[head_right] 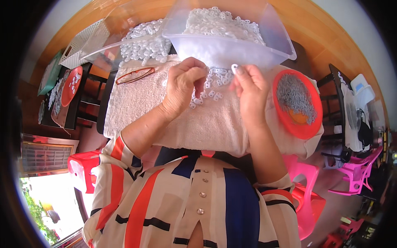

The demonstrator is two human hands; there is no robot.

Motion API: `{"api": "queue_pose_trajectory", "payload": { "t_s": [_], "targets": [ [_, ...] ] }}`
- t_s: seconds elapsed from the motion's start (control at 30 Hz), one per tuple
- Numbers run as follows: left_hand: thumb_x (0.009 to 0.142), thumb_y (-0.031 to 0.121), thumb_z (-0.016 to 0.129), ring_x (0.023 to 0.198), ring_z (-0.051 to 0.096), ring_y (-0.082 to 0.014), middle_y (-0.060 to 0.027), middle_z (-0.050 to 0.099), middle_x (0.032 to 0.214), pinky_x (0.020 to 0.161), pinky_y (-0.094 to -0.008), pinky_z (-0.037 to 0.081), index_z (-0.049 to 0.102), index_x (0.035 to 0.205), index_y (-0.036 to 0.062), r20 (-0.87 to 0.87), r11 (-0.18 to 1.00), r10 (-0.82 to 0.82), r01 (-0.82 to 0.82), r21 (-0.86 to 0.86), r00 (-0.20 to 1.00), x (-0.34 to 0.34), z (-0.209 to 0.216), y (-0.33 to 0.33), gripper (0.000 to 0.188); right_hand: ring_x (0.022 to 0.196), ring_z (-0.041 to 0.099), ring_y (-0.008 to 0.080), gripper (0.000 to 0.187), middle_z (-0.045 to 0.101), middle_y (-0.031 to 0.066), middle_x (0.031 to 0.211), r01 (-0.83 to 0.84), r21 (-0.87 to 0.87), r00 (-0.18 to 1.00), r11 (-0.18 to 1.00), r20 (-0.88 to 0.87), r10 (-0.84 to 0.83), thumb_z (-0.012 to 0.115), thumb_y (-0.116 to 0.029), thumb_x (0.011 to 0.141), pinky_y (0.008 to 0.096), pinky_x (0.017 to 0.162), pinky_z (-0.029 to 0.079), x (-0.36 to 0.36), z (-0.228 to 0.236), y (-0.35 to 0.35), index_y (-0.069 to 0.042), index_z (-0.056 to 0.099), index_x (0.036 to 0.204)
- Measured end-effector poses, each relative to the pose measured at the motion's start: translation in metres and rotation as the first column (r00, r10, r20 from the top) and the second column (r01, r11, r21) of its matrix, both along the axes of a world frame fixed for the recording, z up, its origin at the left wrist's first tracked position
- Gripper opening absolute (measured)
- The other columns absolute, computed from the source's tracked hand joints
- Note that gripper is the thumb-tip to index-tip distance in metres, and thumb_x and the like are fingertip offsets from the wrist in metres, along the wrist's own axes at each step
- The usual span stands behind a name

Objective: Manually assembling small white plastic components by inserting metal pins into them at a workstation.

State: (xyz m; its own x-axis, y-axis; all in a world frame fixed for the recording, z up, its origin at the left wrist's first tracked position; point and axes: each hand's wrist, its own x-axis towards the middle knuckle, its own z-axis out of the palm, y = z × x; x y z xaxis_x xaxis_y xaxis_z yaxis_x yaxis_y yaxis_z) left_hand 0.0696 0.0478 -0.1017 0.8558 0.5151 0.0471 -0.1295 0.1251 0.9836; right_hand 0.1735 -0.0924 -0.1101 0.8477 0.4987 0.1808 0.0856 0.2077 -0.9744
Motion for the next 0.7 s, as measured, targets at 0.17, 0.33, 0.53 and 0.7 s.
{"api": "queue_pose_trajectory", "payload": {
  "t_s": [0.17,0.33,0.53,0.7],
  "targets": [
    [0.085,0.012,0.061,0.052,0.053,-0.0135,-0.0061,0.057,0.069,0.046,-0.0262,0.044,0.059,0.085,-0.0032,0.116,0.98,-0.086,0.104,-0.168,0.99,0.007,0.0,0.003,0.016,0.053,0.052,0.0117,0.017,0.053,0.0012,0.057,0.032,-0.349,0.937,0.937,0.337,0.094,0.065,-0.018,0.087,0.0238,0.051,0.036,0.016,-0.013,-0.001,-0.003,0.064,0.079],
    [0.085,0.012,0.062,0.053,0.054,-0.0136,-0.0064,0.058,0.07,0.047,-0.0262,0.044,0.06,0.086,-0.0026,0.085,0.983,-0.121,0.132,-0.132,0.989,0.005,0.0,0.004,0.015,0.063,0.062,0.0296,0.009,0.062,0.0159,0.067,0.339,-0.61,0.655,0.716,0.699,0.285,0.066,-0.013,0.077,0.0388,0.061,0.046,0.014,-0.017,-0.005,-0.005,0.066,0.079],
    [0.085,0.012,0.062,0.054,0.054,-0.0121,-0.0061,0.058,0.07,0.047,-0.0251,0.044,0.06,0.087,-0.0023,0.049,0.979,-0.156,0.161,-0.124,0.987,0.006,0.002,0.003,0.015,0.066,0.063,0.0241,0.008,0.065,0.0129,0.074,0.413,-0.543,0.551,0.731,0.788,0.274,0.064,-0.008,0.082,0.0339,0.065,0.049,0.014,-0.012,-0.008,-0.003,0.068,0.087],
    [0.084,0.012,0.063,0.054,0.054,-0.011,-0.0051,0.058,0.068,0.045,-0.0245,0.043,0.061,0.086,-0.0017,0.012,0.982,-0.172,0.172,-0.08,0.985,0.006,0.001,0.004,0.014,0.069,0.053,0.008,0.01,0.06,0.0029,0.077,0.119,-0.131,0.763,0.984,0.646,-0.006,0.059,-0.008,0.093,0.0227,0.064,0.044,0.005,0.005,-0.002,0.0,0.063,0.097]
  ]
}}
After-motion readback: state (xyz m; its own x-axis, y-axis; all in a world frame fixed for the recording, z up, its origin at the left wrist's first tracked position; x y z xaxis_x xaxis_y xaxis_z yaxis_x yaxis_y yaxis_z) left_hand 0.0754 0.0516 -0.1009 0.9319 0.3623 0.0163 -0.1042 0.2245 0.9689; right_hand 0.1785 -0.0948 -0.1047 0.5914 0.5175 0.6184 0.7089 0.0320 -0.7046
